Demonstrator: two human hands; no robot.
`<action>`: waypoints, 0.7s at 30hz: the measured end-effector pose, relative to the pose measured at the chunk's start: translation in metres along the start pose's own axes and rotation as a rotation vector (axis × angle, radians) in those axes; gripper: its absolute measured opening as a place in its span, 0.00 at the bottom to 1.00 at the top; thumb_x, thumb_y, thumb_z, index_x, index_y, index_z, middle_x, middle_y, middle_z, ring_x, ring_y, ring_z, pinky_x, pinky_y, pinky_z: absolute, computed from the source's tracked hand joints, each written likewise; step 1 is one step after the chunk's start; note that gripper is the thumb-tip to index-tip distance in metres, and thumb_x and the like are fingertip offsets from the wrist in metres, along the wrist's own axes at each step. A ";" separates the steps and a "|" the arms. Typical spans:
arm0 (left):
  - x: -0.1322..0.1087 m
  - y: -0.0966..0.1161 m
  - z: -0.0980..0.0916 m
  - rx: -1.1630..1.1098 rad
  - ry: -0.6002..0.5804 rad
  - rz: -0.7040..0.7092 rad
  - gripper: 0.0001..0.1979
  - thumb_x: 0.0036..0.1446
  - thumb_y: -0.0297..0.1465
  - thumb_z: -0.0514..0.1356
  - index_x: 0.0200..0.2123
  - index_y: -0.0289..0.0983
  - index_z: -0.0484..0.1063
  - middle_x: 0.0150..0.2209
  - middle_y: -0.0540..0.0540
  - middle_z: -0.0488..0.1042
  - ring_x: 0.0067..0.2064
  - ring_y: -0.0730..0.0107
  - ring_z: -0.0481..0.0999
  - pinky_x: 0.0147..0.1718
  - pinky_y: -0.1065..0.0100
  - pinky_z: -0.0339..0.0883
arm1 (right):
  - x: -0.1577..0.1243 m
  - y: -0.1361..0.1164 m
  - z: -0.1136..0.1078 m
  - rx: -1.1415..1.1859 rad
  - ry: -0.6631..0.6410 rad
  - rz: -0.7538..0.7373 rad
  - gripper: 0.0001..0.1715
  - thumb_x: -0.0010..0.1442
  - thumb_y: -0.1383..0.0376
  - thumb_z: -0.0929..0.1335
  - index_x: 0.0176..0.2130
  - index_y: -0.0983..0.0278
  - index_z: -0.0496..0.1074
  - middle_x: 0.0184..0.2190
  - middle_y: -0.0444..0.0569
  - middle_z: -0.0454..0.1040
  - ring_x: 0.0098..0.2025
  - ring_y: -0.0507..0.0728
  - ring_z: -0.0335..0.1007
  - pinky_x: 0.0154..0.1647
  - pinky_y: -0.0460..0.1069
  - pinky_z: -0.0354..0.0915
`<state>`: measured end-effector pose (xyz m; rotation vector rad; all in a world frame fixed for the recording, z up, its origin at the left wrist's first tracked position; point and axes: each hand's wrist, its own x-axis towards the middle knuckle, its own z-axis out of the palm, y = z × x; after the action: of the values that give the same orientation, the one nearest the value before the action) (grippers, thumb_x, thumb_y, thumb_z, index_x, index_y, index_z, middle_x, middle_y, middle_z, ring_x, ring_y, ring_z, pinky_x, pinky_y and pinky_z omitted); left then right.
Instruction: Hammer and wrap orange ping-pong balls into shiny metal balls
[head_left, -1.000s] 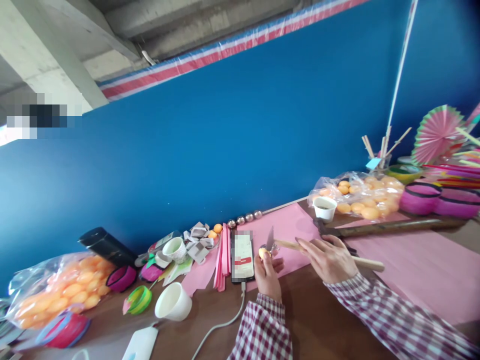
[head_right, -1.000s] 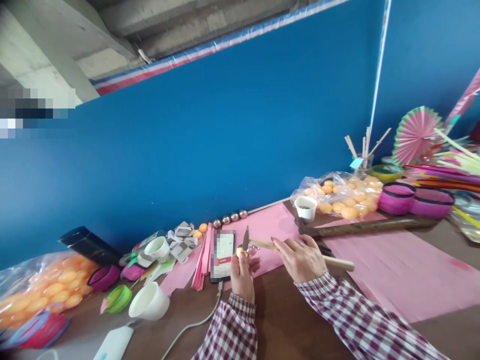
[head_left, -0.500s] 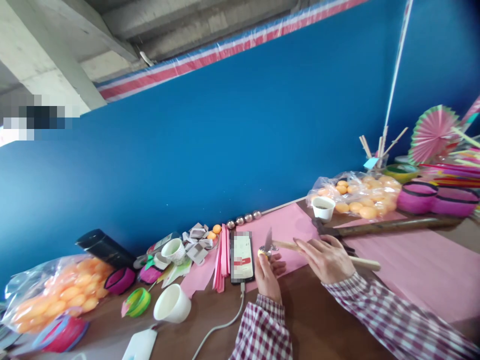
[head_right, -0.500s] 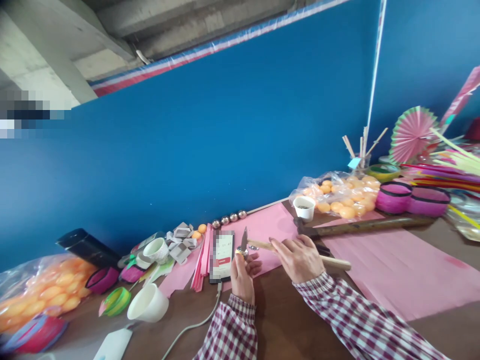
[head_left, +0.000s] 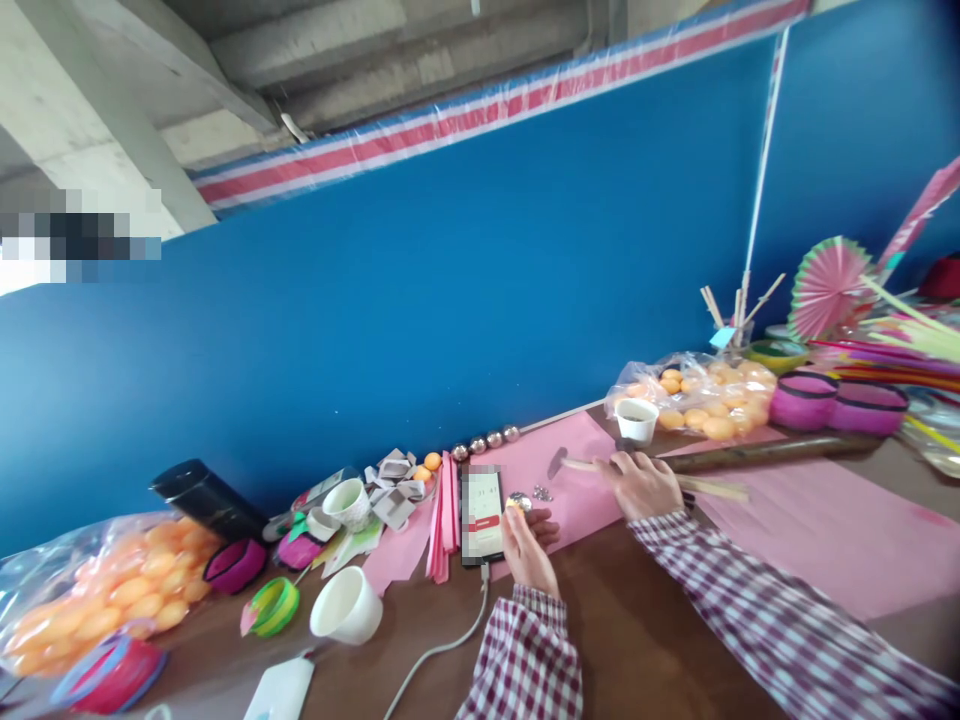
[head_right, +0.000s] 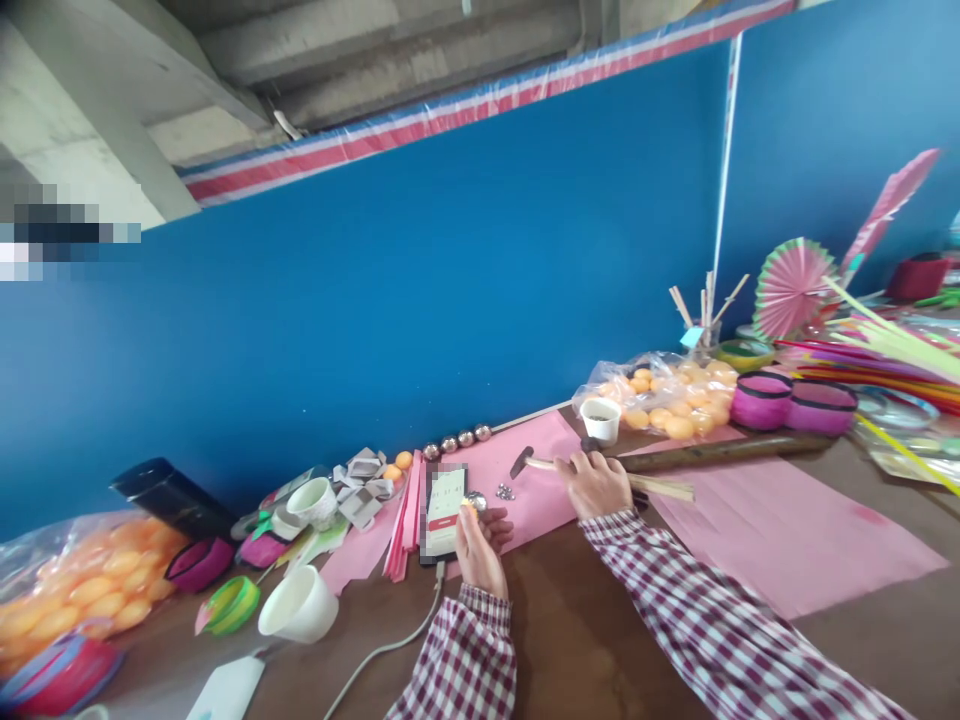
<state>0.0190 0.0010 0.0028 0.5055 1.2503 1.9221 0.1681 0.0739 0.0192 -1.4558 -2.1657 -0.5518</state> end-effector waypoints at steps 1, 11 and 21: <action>0.000 0.000 0.000 -0.013 0.006 0.003 0.23 0.49 0.50 0.51 0.31 0.33 0.64 0.23 0.46 0.72 0.19 0.76 0.70 0.18 0.74 0.61 | 0.002 -0.002 0.002 -0.006 -0.002 0.014 0.16 0.56 0.69 0.62 0.43 0.56 0.71 0.33 0.50 0.72 0.33 0.55 0.61 0.31 0.51 0.49; 0.002 0.000 -0.001 -0.058 0.017 0.009 0.22 0.49 0.49 0.51 0.34 0.36 0.61 0.23 0.48 0.72 0.19 0.76 0.70 0.19 0.74 0.62 | 0.020 -0.019 0.000 0.022 -0.139 0.005 0.14 0.58 0.70 0.59 0.38 0.61 0.72 0.32 0.52 0.72 0.36 0.58 0.63 0.30 0.50 0.52; 0.003 0.000 -0.002 0.014 -0.013 0.052 0.21 0.51 0.49 0.49 0.33 0.35 0.61 0.23 0.47 0.72 0.19 0.74 0.71 0.19 0.71 0.64 | 0.022 -0.067 -0.001 0.321 -0.400 0.011 0.10 0.54 0.65 0.62 0.33 0.62 0.72 0.35 0.50 0.73 0.41 0.58 0.64 0.36 0.49 0.57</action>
<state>0.0155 0.0018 0.0017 0.5617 1.2542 1.9518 0.0987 0.0659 0.0281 -1.4888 -2.4013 0.1067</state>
